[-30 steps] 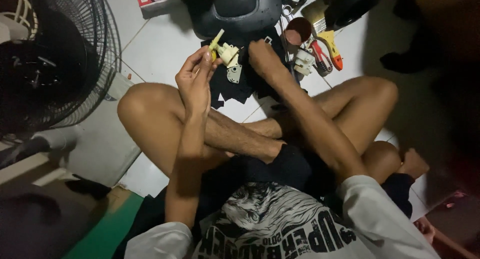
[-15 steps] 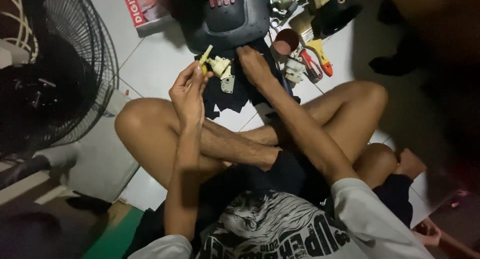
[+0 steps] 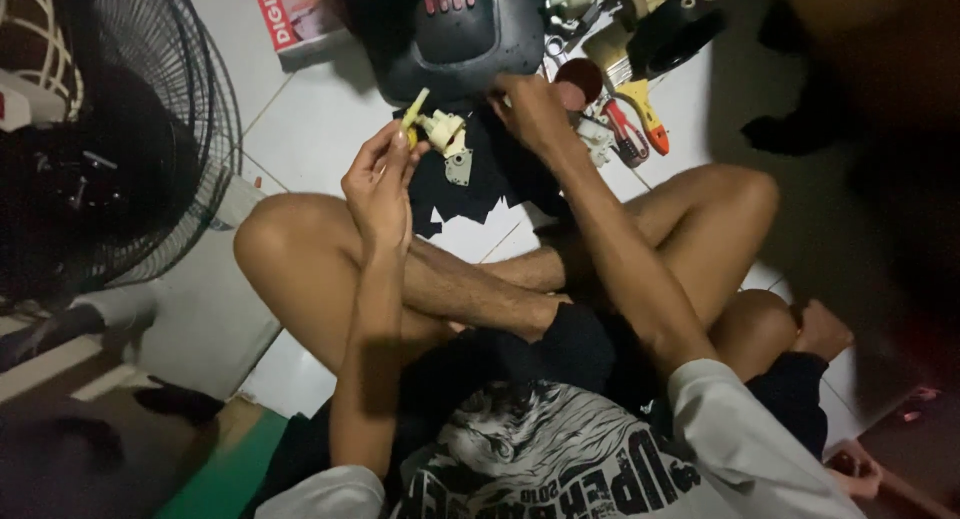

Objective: Final assembly of a fan head, including lubricating internal parts with a spray and fitting small components onto the motor assembly.

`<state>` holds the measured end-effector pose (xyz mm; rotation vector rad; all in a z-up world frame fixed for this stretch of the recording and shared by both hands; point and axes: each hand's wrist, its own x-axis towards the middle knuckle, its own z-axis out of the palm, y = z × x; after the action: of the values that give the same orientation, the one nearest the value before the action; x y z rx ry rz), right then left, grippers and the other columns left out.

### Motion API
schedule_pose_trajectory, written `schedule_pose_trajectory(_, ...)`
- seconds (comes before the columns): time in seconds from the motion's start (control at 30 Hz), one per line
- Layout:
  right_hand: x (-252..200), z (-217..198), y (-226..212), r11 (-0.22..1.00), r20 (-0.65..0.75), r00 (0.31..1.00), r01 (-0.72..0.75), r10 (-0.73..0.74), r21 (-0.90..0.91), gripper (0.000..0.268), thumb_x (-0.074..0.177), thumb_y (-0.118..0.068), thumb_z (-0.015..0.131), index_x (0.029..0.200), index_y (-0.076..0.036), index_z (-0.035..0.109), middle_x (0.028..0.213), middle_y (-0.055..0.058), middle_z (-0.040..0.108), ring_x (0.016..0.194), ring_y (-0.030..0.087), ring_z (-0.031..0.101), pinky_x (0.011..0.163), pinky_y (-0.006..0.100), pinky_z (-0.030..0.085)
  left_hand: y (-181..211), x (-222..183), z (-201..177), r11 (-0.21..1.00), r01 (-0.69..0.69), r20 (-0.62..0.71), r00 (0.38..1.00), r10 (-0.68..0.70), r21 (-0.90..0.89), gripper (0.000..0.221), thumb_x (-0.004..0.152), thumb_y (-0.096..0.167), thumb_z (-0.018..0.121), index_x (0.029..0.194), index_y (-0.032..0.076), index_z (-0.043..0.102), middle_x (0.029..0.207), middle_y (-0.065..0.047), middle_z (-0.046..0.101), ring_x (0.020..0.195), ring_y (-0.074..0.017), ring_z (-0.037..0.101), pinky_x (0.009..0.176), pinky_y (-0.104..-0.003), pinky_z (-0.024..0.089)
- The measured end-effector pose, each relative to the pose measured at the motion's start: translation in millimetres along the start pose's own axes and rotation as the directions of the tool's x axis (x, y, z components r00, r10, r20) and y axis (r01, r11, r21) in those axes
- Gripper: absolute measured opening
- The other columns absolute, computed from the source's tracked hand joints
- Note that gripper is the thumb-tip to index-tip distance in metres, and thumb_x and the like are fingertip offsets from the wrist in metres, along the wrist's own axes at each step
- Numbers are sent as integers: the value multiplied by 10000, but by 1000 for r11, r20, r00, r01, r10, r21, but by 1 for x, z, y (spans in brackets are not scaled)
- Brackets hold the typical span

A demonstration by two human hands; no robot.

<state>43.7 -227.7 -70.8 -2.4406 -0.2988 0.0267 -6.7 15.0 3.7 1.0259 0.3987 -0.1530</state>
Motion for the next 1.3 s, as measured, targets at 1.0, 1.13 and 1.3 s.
schedule_pose_trajectory(1.0, -104, 17, -9, 902, 178, 953, -156, 244, -402, 260, 913, -123, 620, 1154, -84, 710, 1128, 148, 695, 707, 415, 753, 588, 527, 600, -17, 5, 5, 994, -71, -97, 992, 80, 88, 256, 958, 93, 748, 1182, -24, 705, 973, -161, 686, 860, -282, 794, 836, -250, 670)
schedule_pose_trajectory(1.13, -68, 16, 9, 871, -17, 974, -210, 227, -443, 302, 951, -51, 587, 1245, -80, 648, 1207, 123, 646, 758, 380, 765, 641, 460, 630, -19, 6, 6, 993, -91, -93, 991, 98, 81, 267, 946, 103, 771, 1174, -23, 712, 960, -155, 681, 857, -289, 794, 834, -256, 667)
schedule_pose_trajectory(1.3, -43, 51, 45, 834, 14, 975, -183, 223, -521, 225, 872, 48, 603, 1084, -4, 658, 1057, 148, 654, 710, 398, 759, 574, 443, 617, -24, 8, -2, 992, -93, -90, 991, 100, 82, 256, 957, 105, 758, 1171, -27, 712, 961, -153, 677, 867, -283, 787, 841, -277, 665)
